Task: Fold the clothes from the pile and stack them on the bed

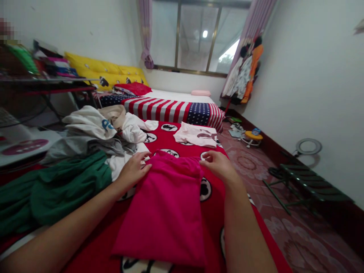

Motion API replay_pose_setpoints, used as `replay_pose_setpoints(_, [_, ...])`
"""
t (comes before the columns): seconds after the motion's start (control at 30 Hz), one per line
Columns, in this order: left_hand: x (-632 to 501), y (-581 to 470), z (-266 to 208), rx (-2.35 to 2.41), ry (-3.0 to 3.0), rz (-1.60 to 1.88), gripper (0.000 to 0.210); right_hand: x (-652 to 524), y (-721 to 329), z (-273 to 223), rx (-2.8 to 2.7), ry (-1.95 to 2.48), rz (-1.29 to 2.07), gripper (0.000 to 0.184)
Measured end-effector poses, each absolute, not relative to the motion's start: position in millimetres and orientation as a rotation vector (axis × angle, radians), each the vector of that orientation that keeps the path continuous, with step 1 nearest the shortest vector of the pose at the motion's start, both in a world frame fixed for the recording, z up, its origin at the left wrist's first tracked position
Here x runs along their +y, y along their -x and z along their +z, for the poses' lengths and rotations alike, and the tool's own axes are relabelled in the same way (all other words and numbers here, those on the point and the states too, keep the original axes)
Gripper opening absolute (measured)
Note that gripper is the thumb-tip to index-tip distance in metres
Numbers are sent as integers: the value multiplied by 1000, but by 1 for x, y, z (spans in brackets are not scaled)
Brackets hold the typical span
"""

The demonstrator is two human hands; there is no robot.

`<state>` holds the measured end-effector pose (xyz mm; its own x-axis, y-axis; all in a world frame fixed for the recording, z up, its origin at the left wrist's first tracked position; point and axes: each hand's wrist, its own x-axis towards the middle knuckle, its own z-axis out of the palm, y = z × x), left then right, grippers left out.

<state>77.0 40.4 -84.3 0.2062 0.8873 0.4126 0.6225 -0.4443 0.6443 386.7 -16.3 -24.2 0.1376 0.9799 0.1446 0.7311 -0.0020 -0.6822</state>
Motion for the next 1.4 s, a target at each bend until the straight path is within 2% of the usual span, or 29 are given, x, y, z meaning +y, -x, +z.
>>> replay_pose_setpoints(0.1, [36,-100,-65,1147,-2363,1013,24,-17,-394,-37,-1757,1867,656,37])
replay_pose_setpoints(0.23, [27,-144,-49,935,-2528,865,30,-10,-382,-45,-1756,1893,598,14])
replay_pose_setpoints(0.3, [25,-162,-49,924,-2574,770,41,-8,-372,-44,-1811,1826,524,8])
replay_pose_setpoints(0.4, [24,-176,-54,935,-2497,744,61,-10,-358,-36,-1850,1575,576,13])
replay_pose_setpoints(0.57, [26,-171,-56,1008,-2277,883,53,-17,-352,-23,-1728,1520,574,20])
replay_pose_setpoints(0.73, [27,-157,-43,1030,-2285,955,55,-22,-350,-18,-1865,1557,646,36])
replay_pose_setpoints(0.9, [29,-142,-26,906,-2281,916,50,-26,-343,-16,-1914,1449,805,31])
replay_pose_setpoints(1.17, [27,-135,-17,700,-1760,814,53,-26,-340,-16,-1758,1239,1126,26])
replay_pose_setpoints(1.3, [29,-138,-23,662,-1833,823,62,-26,-332,-18,-1727,1203,1198,37])
replay_pose_setpoints(1.4, [32,-134,-26,681,-1896,804,68,-25,-333,-20,-1845,1241,1218,25])
